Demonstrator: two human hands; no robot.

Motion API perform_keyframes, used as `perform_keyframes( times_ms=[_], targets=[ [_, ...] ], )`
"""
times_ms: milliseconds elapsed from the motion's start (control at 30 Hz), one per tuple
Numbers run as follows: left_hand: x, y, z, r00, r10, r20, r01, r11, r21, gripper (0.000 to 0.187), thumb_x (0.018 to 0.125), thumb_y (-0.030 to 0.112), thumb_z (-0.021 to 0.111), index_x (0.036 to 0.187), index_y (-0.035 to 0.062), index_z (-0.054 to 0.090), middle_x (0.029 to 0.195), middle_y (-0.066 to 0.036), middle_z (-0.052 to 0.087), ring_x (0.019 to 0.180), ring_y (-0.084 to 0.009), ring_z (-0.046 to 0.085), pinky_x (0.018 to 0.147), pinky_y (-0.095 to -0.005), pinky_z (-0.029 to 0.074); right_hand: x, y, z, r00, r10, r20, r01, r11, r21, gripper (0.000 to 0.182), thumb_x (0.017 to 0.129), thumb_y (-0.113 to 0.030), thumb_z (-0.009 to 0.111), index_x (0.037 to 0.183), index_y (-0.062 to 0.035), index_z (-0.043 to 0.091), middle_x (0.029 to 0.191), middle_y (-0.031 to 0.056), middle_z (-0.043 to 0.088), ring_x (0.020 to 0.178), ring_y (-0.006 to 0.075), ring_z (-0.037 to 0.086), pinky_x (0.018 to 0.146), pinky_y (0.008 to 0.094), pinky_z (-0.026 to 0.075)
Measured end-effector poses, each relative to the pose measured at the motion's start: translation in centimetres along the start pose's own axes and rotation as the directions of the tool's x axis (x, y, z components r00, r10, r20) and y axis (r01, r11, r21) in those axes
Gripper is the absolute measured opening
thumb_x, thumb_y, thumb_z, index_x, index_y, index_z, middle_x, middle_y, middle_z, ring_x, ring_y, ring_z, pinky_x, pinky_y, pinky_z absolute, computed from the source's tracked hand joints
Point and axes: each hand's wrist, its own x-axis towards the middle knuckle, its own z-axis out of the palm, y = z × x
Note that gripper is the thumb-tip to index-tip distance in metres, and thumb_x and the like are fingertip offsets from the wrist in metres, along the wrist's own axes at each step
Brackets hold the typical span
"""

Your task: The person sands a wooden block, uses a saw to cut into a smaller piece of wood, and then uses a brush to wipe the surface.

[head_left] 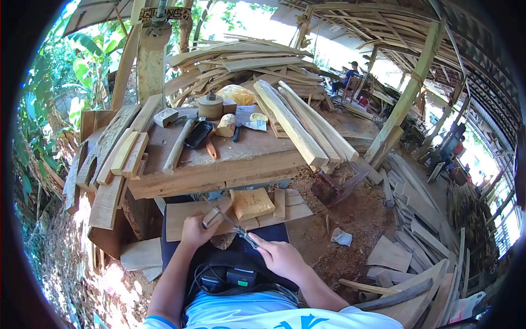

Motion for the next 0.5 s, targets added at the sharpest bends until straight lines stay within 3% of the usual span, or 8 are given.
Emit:
perform_keyframes(
  times_ms=[67,233,500],
  targets=[
    [0.5,0.5,-0.2,0.998,-0.062,-0.029,0.064,0.997,0.05,0.034,0.079,0.033,0.083,0.081,0.0,0.076,0.076,-0.021,0.069,0.071,-0.0425,0.069,0.065,-0.048,0.056,-1.7,-0.2,-1.2,1.0,0.02,0.022,-0.02,1.0,-0.009,0.051,0.102,-0.02,0.058,0.153,-0.0244,0.051,0.087,0.0186,0.072,0.075,0.0394,0.071,0.069,0.0493,0.057],
    [0.2,1.0,-0.1,0.999,-0.049,-0.007,0.048,0.998,-0.037,0.034,0.08,0.035,0.083,0.083,0.0011,0.077,0.078,-0.019,0.069,0.073,-0.0423,0.069,0.067,-0.0473,0.056,-3.8,-0.3,-2.5,0.993,0.09,0.078,-0.089,0.996,-0.016,0.052,0.102,-0.019,0.059,0.153,-0.0224,0.052,0.089,0.0195,0.073,0.076,0.0401,0.07,0.07,0.0497,0.056],
    [0.3,0.5,-0.5,1.0,-0.004,0.009,0.005,1.0,-0.012,0.037,0.079,0.036,0.083,0.081,-0.0005,0.076,0.078,-0.02,0.069,0.072,-0.0421,0.069,0.066,-0.0469,0.056,0.8,-0.3,-0.6,0.999,0.001,0.033,-0.004,0.995,0.096,0.05,0.101,-0.016,0.058,0.151,-0.0197,0.053,0.088,0.0213,0.072,0.078,0.0406,0.07,0.071,0.0497,0.056]
  ],
)
